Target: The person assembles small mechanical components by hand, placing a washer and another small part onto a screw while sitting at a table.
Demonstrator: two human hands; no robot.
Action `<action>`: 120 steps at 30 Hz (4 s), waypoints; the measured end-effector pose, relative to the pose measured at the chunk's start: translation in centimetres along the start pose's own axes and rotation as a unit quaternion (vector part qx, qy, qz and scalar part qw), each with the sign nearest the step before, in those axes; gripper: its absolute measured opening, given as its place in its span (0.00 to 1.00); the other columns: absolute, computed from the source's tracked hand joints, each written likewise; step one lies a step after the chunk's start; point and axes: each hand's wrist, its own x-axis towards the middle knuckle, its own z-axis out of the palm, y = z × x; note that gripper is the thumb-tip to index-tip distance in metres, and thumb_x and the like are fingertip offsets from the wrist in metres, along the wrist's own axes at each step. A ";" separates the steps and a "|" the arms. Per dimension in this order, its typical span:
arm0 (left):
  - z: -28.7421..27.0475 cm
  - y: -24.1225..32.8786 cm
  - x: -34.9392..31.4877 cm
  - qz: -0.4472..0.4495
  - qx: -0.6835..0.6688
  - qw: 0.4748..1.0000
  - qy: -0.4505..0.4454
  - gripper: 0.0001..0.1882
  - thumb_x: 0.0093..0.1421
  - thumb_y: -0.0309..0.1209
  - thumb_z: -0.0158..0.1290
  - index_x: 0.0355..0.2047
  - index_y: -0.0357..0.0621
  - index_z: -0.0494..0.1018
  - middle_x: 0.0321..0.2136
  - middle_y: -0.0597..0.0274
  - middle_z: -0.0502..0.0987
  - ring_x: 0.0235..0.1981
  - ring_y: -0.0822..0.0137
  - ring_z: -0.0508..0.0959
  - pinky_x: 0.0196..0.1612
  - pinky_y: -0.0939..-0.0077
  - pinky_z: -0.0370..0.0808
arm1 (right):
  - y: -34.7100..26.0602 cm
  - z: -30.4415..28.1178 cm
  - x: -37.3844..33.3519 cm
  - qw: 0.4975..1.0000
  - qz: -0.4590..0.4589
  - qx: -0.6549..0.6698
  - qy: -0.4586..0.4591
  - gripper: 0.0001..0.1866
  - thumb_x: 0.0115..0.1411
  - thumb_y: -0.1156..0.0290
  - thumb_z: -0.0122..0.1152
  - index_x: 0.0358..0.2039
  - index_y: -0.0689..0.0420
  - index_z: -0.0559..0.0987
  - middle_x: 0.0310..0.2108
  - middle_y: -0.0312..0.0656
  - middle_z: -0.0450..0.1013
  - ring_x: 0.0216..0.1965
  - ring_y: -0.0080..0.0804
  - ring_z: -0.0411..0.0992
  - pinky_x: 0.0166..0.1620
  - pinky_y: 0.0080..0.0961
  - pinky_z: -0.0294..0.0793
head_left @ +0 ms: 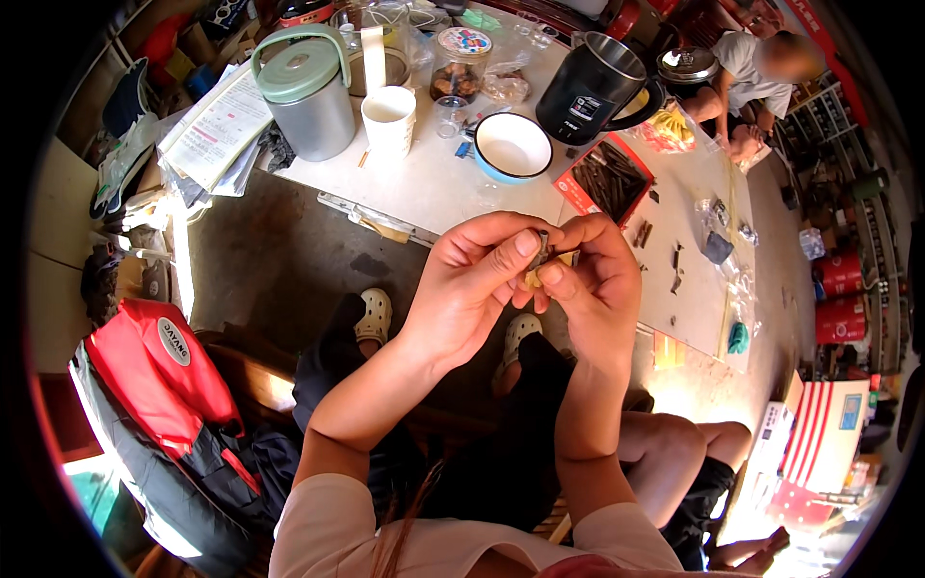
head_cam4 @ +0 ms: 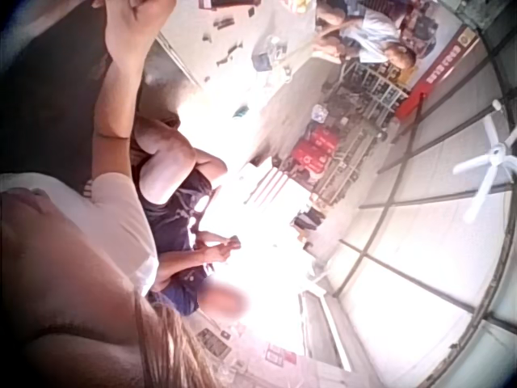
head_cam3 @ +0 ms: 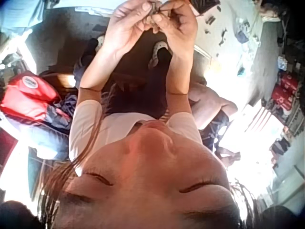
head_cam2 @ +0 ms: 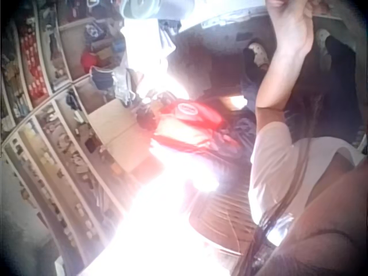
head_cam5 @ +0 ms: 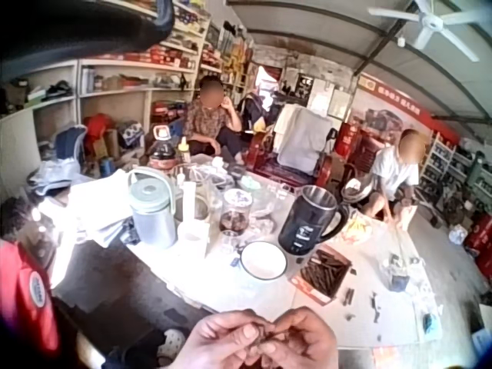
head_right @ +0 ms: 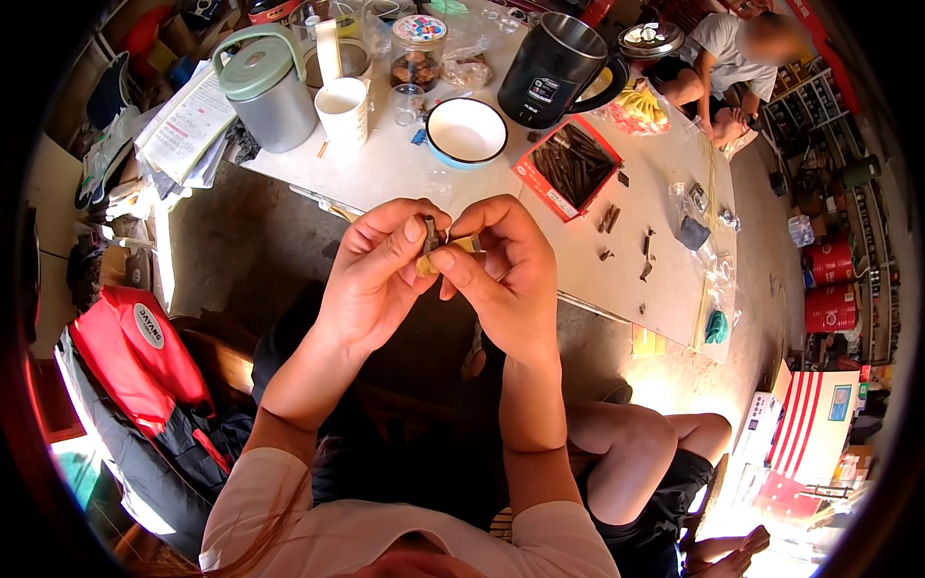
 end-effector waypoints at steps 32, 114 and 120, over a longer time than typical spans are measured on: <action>-0.5 0.1 -0.1 0.002 -0.001 1.000 0.004 0.10 0.60 0.30 0.50 0.37 0.36 0.74 0.23 0.66 0.73 0.14 0.81 0.61 0.16 0.82 0.70 | 1.0 2.6 0.1 0.992 -0.058 0.090 0.066 0.10 0.56 0.75 0.57 0.29 0.59 0.63 0.27 0.37 0.61 0.22 0.20 0.66 0.15 0.13 0.67; -0.2 -0.2 -0.1 -0.015 -0.004 0.998 0.060 0.10 0.60 0.32 0.50 0.37 0.38 0.74 0.14 0.71 0.68 0.13 0.80 0.63 0.14 0.86 0.63 | 2.2 2.1 0.2 0.992 -0.077 -0.036 0.089 0.10 0.56 0.77 0.57 0.30 0.57 0.63 0.28 0.34 0.58 0.28 0.16 0.59 0.32 0.12 0.61; 1.0 -0.2 -0.4 -0.004 0.051 0.995 0.087 0.12 0.61 0.36 0.48 0.37 0.39 0.72 0.17 0.69 0.68 0.13 0.79 0.63 0.14 0.86 0.61 | 2.2 2.0 0.1 0.991 -0.095 -0.017 0.096 0.09 0.56 0.78 0.56 0.29 0.57 0.63 0.29 0.34 0.59 0.28 0.16 0.59 0.30 0.11 0.62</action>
